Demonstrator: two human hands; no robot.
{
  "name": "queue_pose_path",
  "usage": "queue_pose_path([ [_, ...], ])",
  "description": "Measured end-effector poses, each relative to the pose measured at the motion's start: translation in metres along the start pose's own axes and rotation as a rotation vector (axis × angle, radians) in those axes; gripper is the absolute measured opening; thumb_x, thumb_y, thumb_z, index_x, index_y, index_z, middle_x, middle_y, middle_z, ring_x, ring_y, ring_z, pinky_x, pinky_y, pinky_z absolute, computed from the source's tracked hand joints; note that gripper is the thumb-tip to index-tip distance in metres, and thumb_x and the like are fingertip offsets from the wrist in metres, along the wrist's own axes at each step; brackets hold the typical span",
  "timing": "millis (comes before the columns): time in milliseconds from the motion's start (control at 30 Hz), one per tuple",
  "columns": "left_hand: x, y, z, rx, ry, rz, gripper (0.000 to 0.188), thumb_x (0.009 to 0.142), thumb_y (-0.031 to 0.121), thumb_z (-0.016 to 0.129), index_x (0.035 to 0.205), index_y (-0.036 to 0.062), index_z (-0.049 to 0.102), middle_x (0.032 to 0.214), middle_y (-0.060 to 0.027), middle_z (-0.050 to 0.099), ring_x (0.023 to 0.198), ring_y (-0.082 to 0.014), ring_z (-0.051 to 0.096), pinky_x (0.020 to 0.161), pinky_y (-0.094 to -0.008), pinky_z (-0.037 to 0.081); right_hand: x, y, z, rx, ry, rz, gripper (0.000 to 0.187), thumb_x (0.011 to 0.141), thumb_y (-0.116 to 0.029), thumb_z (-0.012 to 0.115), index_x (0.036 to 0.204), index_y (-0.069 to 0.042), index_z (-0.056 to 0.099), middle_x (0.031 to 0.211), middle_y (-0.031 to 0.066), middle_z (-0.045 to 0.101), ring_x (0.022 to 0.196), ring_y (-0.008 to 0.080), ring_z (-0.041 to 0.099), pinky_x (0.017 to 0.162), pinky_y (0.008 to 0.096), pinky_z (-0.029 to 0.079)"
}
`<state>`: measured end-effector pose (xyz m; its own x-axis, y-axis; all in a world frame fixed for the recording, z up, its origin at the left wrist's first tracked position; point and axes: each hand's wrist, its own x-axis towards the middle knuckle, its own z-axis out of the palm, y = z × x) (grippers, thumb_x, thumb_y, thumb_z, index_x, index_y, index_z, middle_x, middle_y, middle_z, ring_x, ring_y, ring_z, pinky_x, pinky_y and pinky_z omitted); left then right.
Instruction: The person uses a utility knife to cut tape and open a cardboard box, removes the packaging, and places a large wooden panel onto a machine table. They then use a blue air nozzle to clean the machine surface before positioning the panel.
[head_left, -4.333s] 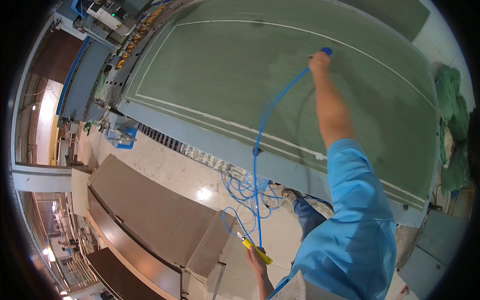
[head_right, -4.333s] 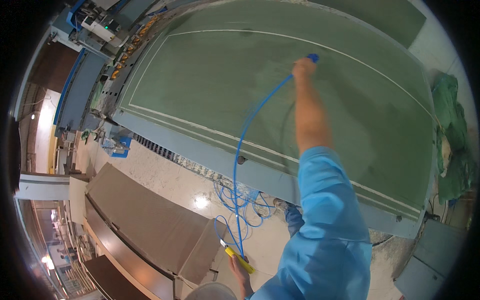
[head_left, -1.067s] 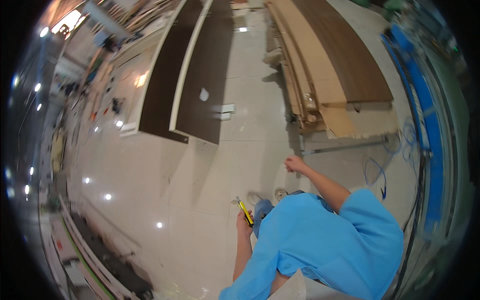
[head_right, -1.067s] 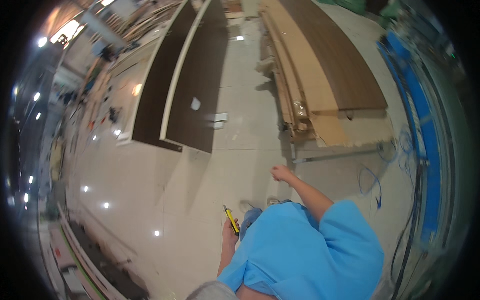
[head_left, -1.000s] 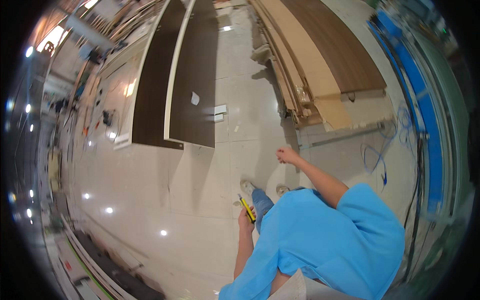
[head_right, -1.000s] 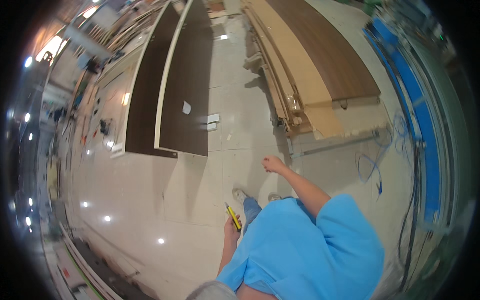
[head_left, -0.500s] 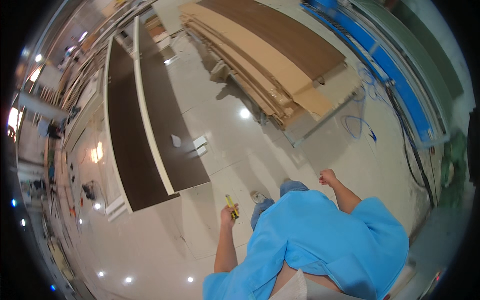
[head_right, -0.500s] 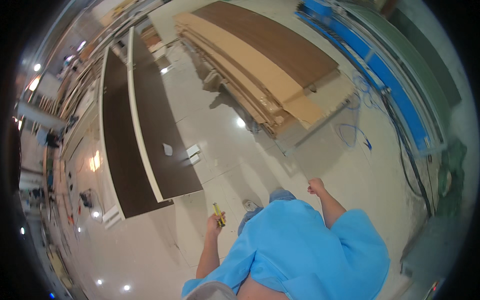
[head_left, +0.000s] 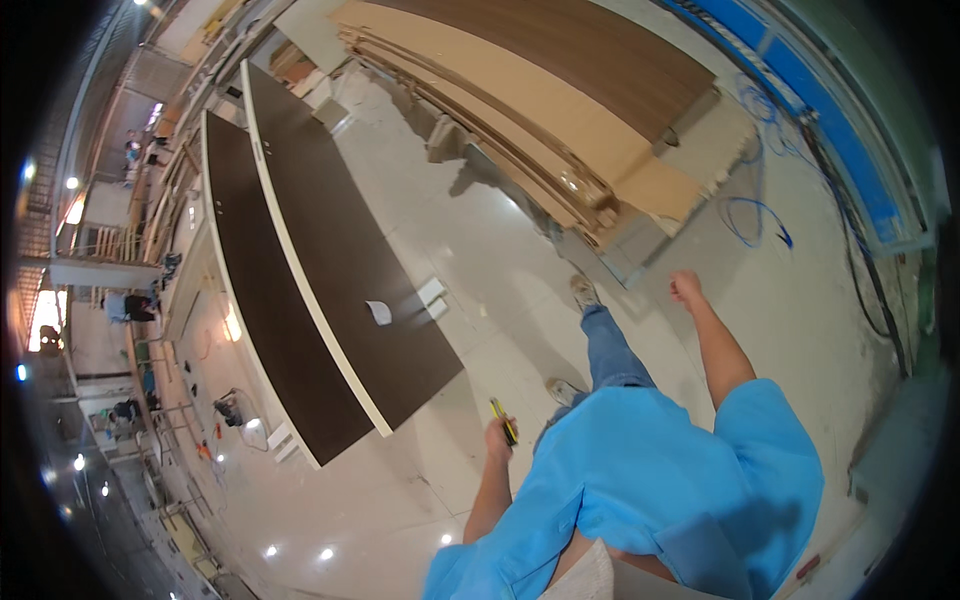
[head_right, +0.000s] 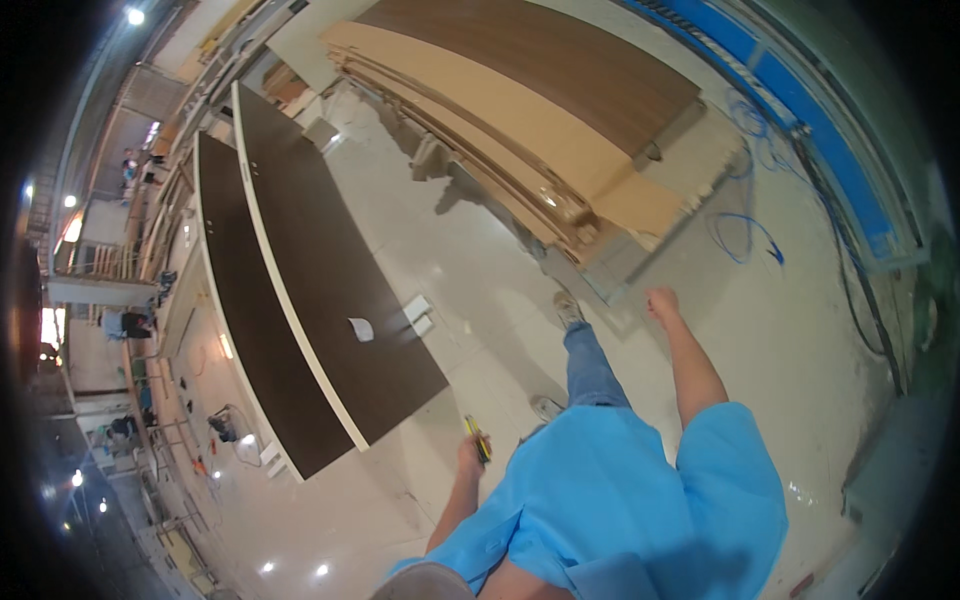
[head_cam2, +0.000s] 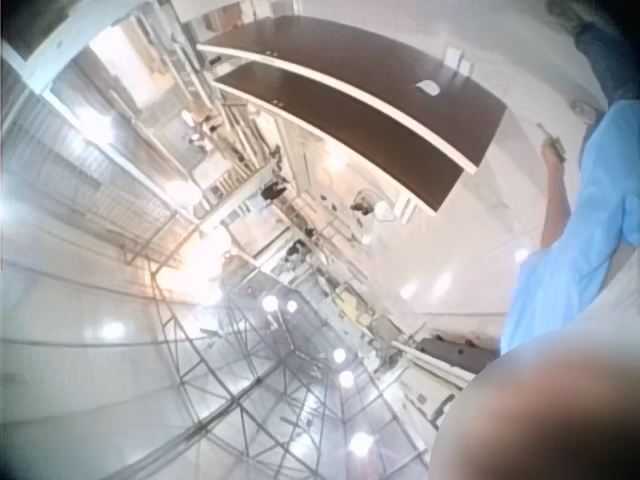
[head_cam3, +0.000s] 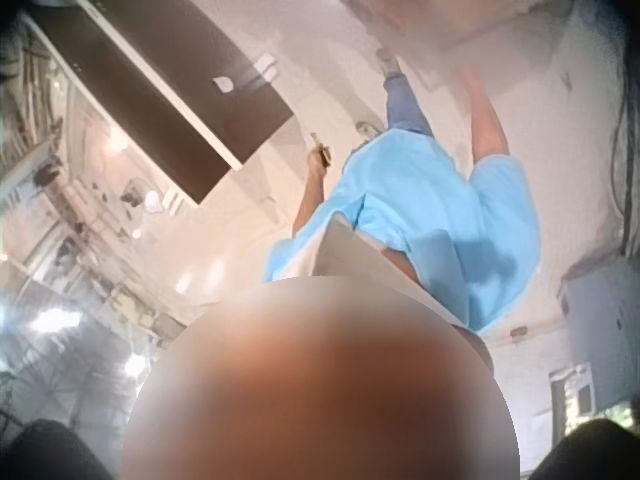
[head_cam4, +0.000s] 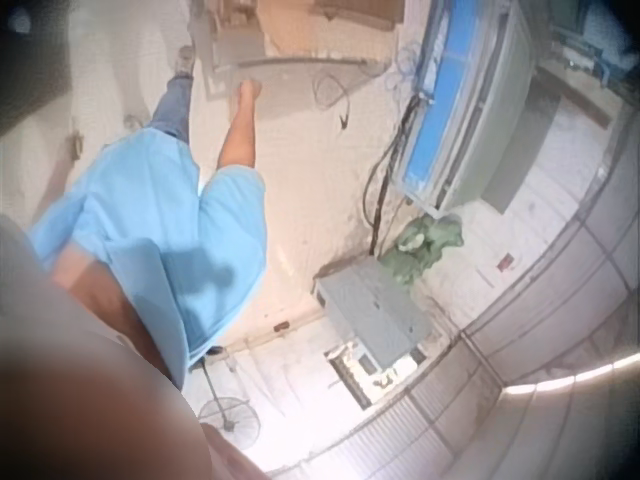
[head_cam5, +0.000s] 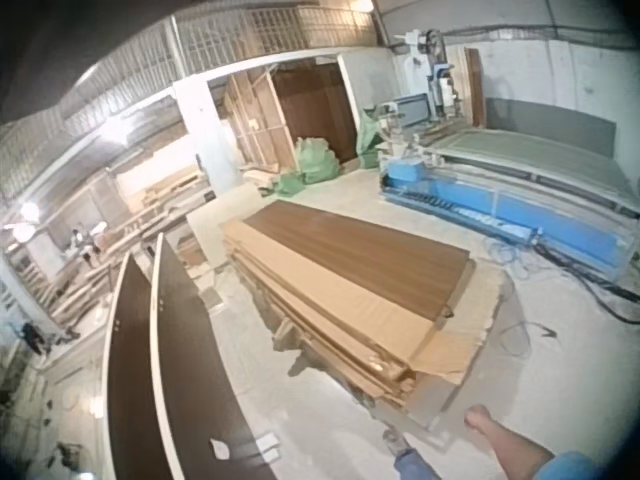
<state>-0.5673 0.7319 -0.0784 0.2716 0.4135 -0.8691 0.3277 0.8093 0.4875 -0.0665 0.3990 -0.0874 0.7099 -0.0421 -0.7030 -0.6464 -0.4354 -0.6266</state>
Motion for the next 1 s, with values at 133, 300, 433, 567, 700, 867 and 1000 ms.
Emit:
queue_pose_path([
  [133, -0.019, -0.001, 0.022, 0.353, 0.127, -0.158, 0.023, 0.095, 0.021, 0.051, 0.084, 0.0021, 0.059, 0.069, -0.0101, 0.061, 0.057, -0.0184, 0.058, 0.051, -0.034, 0.047, 0.125, -0.108, 0.036, 0.186, 0.126, -0.139, 0.032, 0.09, -0.032, 0.059, 0.103, -0.002, 0.059, 0.086, 0.0079, 0.062, 0.07, 0.0157, 0.058, 0.057, 0.0312, 0.05],
  [300, -0.037, 0.054, 0.075, 0.248, 0.257, -0.214, 0.017, 0.096, 0.018, 0.052, 0.099, 0.0014, 0.055, 0.081, -0.0125, 0.065, 0.059, -0.017, 0.058, 0.053, -0.0296, 0.05, 0.234, -0.206, 0.033, -0.824, 0.09, -0.056, 0.042, 0.088, -0.031, 0.059, 0.114, 0.002, 0.059, 0.088, 0.0155, 0.068, 0.066, 0.0237, 0.063, 0.06, 0.0367, 0.054],
  [433, -0.032, 0.129, 0.147, 0.252, 0.248, -0.037, 0.017, 0.094, 0.014, 0.051, 0.106, 0.0025, 0.056, 0.086, -0.01, 0.065, 0.064, -0.0144, 0.059, 0.06, -0.0285, 0.051, 0.255, -0.268, 0.012, -0.965, -0.318, 0.293, 0.042, 0.087, -0.028, 0.061, 0.111, 0.006, 0.057, 0.071, 0.0185, 0.067, 0.057, 0.0263, 0.066, 0.054, 0.0363, 0.055],
  [567, -0.016, 0.194, 0.232, 0.313, 0.167, 0.074, 0.019, 0.096, 0.015, 0.052, 0.111, 0.0039, 0.055, 0.086, -0.0084, 0.065, 0.068, -0.0123, 0.058, 0.063, -0.0276, 0.05, 0.269, -0.307, 0.003, -0.494, -0.148, 0.1, 0.069, 0.085, -0.038, 0.066, 0.129, 0.01, 0.044, 0.109, 0.0268, 0.061, 0.096, 0.0342, 0.064, 0.079, 0.0388, 0.054],
  [700, -0.01, 0.222, 0.284, 0.414, 0.058, 0.101, 0.02, 0.096, 0.017, 0.054, 0.111, 0.0037, 0.055, 0.087, -0.0075, 0.064, 0.071, -0.0125, 0.058, 0.067, -0.0273, 0.049, 0.283, -0.303, 0.037, -0.26, 0.234, -0.181, 0.096, 0.083, -0.046, 0.068, 0.146, 0.008, 0.019, 0.146, 0.0292, 0.031, 0.135, 0.0379, 0.035, 0.108, 0.0413, 0.034],
  [867, -0.006, 0.21, 0.282, 0.505, 0.071, 0.04, 0.022, 0.096, 0.017, 0.054, 0.113, 0.0034, 0.055, 0.087, -0.0071, 0.064, 0.07, -0.0129, 0.057, 0.066, -0.0281, 0.048, 0.275, -0.278, 0.071, -0.095, 0.32, -0.133, 0.099, 0.084, -0.048, 0.066, 0.152, -0.004, 0.01, 0.155, 0.0215, 0.022, 0.141, 0.0364, 0.027, 0.115, 0.0416, 0.026],
  [1000, -0.01, 0.185, 0.244, 0.517, 0.16, -0.028, 0.022, 0.095, 0.017, 0.055, 0.112, 0.0032, 0.055, 0.085, -0.0074, 0.064, 0.07, -0.0134, 0.058, 0.065, -0.0287, 0.049, 0.256, -0.281, 0.049, -0.298, 0.309, -0.157, 0.081, 0.085, -0.049, 0.063, 0.146, -0.007, 0.031, 0.134, 0.021, 0.054, 0.121, 0.0353, 0.054, 0.101, 0.0426, 0.041],
])
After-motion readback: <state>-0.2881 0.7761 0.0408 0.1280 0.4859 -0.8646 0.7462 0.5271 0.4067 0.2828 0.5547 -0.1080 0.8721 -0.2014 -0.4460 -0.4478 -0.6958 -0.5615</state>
